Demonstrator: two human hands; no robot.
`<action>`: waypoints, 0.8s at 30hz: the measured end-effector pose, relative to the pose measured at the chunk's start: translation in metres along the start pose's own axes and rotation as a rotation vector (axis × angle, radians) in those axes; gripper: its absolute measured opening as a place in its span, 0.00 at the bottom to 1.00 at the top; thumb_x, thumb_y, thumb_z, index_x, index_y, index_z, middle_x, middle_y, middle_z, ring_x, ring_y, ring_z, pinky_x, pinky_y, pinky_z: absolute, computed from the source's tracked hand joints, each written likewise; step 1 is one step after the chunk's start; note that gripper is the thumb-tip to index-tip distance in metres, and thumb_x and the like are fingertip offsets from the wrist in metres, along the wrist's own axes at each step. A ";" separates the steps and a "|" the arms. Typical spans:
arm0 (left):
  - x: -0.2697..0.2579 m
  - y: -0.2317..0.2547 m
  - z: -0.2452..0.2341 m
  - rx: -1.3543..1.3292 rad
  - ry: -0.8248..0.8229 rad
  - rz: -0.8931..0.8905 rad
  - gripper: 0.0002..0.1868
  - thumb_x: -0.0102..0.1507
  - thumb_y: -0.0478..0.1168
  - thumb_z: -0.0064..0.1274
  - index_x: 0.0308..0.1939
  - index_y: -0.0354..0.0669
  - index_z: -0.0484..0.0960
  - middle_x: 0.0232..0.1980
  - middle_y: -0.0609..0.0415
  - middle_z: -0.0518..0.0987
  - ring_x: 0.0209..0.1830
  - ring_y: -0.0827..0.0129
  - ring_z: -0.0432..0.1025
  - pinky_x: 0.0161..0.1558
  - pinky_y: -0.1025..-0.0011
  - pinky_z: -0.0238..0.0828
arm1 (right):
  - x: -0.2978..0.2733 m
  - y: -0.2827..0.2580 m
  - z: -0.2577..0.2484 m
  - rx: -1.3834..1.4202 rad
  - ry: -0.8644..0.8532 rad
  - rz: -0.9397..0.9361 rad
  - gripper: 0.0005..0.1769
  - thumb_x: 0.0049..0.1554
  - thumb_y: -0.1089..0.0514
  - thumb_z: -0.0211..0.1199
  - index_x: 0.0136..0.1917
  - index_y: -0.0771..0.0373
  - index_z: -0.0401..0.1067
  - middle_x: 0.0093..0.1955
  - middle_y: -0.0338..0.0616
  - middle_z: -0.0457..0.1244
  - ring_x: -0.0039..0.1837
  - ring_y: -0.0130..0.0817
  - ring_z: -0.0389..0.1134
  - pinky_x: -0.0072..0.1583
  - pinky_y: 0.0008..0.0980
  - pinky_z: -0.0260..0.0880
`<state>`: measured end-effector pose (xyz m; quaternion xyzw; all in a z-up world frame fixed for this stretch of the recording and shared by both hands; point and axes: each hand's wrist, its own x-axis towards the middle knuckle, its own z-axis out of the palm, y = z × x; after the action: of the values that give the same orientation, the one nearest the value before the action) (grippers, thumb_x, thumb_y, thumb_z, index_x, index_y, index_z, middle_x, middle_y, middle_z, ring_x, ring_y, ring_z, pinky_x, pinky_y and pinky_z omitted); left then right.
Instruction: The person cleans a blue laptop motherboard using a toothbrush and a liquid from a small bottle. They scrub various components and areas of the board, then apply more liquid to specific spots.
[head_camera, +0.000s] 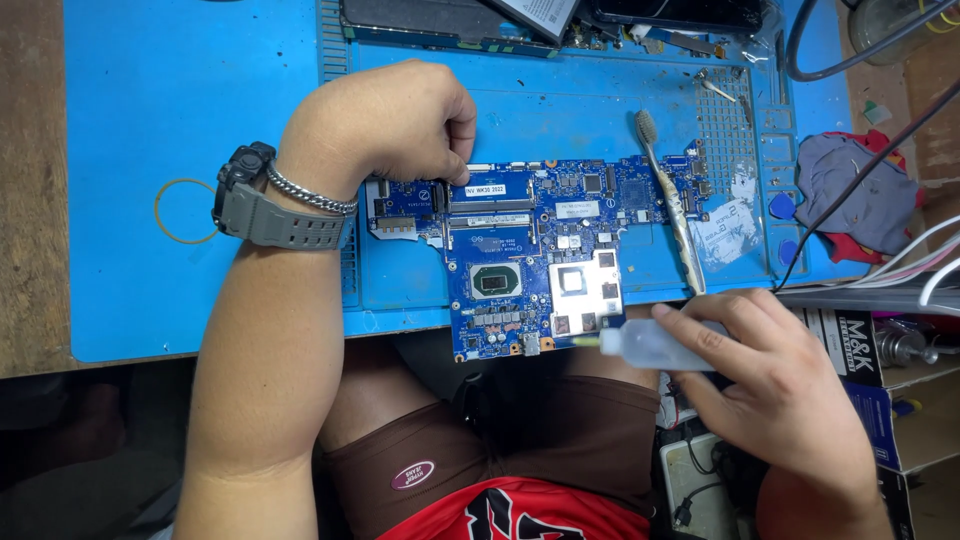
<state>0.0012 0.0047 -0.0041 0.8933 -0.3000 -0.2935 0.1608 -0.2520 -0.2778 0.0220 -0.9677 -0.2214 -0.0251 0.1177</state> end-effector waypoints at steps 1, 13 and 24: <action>-0.001 0.001 0.000 0.001 -0.001 0.001 0.05 0.63 0.45 0.65 0.37 0.53 0.87 0.39 0.58 0.84 0.38 0.65 0.76 0.34 0.62 0.73 | 0.000 0.002 0.002 0.000 0.001 0.002 0.25 0.54 0.65 0.64 0.66 0.58 0.73 0.55 0.45 0.66 0.51 0.45 0.64 0.54 0.41 0.67; -0.002 0.000 -0.001 -0.017 0.001 0.006 0.04 0.63 0.44 0.64 0.36 0.52 0.86 0.39 0.58 0.84 0.39 0.66 0.77 0.36 0.64 0.74 | 0.013 -0.003 0.006 0.006 0.067 -0.045 0.22 0.55 0.66 0.65 0.64 0.63 0.75 0.53 0.49 0.66 0.51 0.47 0.65 0.53 0.43 0.68; 0.000 -0.002 0.001 0.002 0.009 0.018 0.05 0.63 0.45 0.65 0.35 0.53 0.86 0.37 0.59 0.84 0.37 0.67 0.76 0.33 0.64 0.73 | 0.028 -0.021 0.005 -0.022 0.067 -0.103 0.20 0.57 0.66 0.65 0.63 0.64 0.74 0.54 0.50 0.66 0.51 0.48 0.65 0.52 0.43 0.69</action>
<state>0.0016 0.0058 -0.0054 0.8921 -0.3077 -0.2876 0.1638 -0.2364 -0.2461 0.0245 -0.9549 -0.2667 -0.0662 0.1129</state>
